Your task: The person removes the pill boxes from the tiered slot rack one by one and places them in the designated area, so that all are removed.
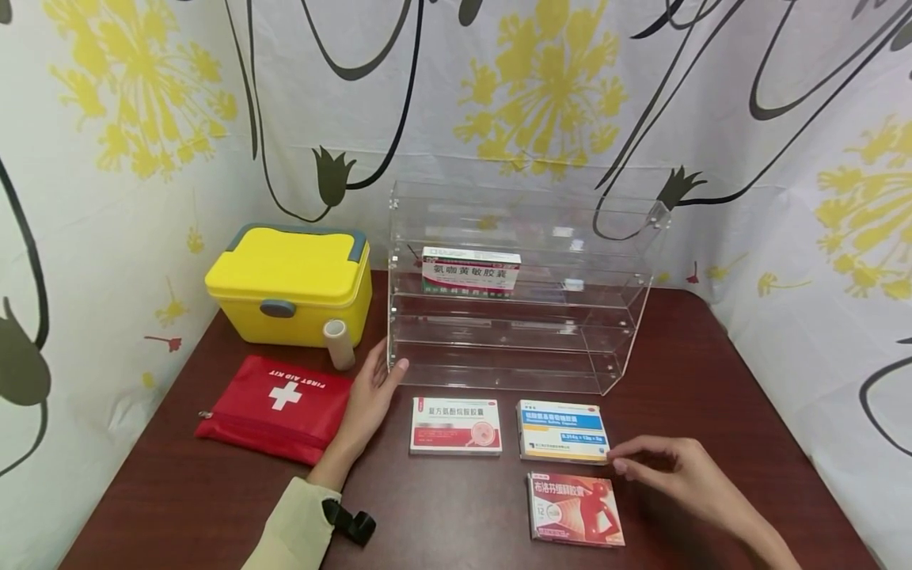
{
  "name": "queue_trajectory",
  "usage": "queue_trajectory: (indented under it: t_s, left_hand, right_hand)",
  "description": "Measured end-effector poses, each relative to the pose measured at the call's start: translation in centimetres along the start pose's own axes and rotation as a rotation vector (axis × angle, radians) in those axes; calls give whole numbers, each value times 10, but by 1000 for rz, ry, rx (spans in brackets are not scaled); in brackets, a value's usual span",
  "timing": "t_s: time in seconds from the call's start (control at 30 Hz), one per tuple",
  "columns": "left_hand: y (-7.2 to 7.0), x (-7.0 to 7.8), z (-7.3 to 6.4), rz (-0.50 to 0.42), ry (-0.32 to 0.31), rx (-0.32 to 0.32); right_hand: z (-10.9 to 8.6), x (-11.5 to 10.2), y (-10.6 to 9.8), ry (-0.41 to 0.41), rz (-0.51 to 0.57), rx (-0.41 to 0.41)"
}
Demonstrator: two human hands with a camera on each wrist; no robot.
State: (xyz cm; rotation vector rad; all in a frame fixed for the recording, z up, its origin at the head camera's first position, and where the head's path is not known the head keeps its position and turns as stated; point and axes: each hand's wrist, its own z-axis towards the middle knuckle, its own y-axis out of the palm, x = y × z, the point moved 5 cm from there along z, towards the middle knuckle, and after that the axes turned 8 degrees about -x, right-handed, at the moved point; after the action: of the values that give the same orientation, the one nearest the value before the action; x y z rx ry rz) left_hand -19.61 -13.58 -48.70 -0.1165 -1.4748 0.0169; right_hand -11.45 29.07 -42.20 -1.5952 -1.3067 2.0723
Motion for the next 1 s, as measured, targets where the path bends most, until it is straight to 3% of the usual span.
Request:
queue_trajectory:
  t_s: [0.17,0.37,0.63,0.9,1.0]
  left_hand:
    - [0,1,-1,-1,-8,2]
    - [-1,0,-1,1,-1,5]
    - [-1,5,1,1,-14,-25]
    - [-1,2,0,35,4,4]
    - [-1,1,0,28,7,6]
  right_hand:
    - [18,-24,-22,-54,-31,55]
    - [53,-54,-48,-119,-69,64]
    - [98,-93,-77,-220,-201,126]
    - [146,-124,-96,-247,-150,138]
    - [161,-132,-101,-258,-176,150]
